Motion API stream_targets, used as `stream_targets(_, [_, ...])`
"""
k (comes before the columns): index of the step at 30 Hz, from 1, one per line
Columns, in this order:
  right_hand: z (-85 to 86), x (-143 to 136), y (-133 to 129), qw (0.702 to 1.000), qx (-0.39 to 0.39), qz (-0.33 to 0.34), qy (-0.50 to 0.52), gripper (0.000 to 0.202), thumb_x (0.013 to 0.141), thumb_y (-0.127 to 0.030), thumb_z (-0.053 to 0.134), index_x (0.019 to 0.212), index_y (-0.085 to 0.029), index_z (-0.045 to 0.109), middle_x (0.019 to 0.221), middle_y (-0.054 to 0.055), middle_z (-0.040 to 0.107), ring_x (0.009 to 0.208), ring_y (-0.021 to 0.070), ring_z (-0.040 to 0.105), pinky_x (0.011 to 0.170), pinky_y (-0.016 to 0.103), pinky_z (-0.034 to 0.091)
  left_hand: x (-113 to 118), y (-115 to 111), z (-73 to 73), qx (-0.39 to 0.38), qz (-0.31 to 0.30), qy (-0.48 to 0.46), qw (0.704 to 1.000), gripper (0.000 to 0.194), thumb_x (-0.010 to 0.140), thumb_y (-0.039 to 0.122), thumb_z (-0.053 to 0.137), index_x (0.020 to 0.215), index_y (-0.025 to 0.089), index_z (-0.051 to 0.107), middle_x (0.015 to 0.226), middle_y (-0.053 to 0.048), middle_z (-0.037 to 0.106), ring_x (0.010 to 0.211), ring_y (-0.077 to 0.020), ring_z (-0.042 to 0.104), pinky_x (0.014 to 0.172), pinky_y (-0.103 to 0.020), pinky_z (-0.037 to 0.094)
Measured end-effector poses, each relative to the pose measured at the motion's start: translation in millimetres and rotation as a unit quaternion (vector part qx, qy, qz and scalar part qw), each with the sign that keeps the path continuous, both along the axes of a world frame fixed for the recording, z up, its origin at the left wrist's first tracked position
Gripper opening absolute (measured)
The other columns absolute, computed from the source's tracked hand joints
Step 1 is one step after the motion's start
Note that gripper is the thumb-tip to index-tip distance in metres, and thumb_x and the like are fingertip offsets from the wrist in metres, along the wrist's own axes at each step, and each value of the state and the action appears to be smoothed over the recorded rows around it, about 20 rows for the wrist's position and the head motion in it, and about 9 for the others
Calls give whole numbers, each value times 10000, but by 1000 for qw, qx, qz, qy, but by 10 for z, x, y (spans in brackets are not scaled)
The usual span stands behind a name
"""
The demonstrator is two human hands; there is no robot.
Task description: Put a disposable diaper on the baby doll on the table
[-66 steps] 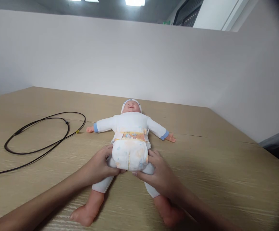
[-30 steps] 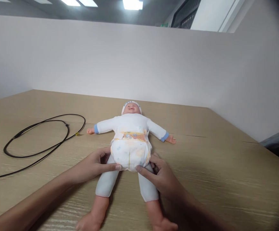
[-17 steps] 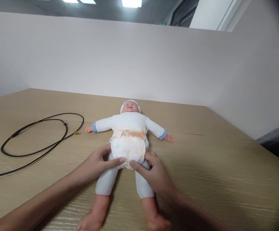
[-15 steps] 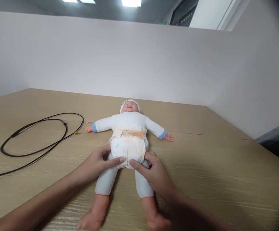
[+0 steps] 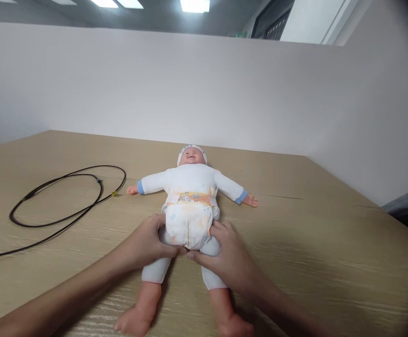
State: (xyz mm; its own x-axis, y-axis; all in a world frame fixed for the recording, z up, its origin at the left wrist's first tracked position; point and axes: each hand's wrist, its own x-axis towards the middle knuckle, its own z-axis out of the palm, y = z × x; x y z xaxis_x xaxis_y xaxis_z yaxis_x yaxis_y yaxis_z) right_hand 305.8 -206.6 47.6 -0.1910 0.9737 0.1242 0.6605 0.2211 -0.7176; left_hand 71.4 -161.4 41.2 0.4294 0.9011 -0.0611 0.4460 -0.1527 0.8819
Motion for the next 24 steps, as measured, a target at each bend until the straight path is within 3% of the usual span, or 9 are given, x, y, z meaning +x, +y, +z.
stream_targets(4, [-9,36,31,1000,0,0,-4,256,806,-254,940,1045,-298,859,1183,35,780,1162,321,588,1024,439,469,25,22,-22,19,-3,-12,1000,346,688,207,849,1031,190,804,1082,-26,831,1012,-284,734,875,-351,555])
stream_targets(11, [20,238,144,995,-5,96,-30,142,879,-272,890,1011,-313,860,1157,20,789,1115,298,591,1027,434,450,-32,73,15,46,-18,73,996,405,654,229,820,1056,201,784,1120,-61,777,1062,-309,685,969,-422,551])
stream_targets(16, [22,192,119,998,-12,57,2,459,767,-241,969,1195,-323,824,1253,24,770,1195,325,574,1067,454,461,-19,45,17,65,-13,92,994,506,623,250,811,1125,212,757,1125,-76,769,1092,-354,644,993,-483,522])
stream_targets(24, [19,132,95,999,-24,43,-1,344,755,-287,996,1073,-324,868,1240,35,774,1191,345,571,1060,471,461,32,16,-60,66,15,86,994,557,593,211,836,1144,195,756,1135,-95,757,1105,-362,643,970,-472,526])
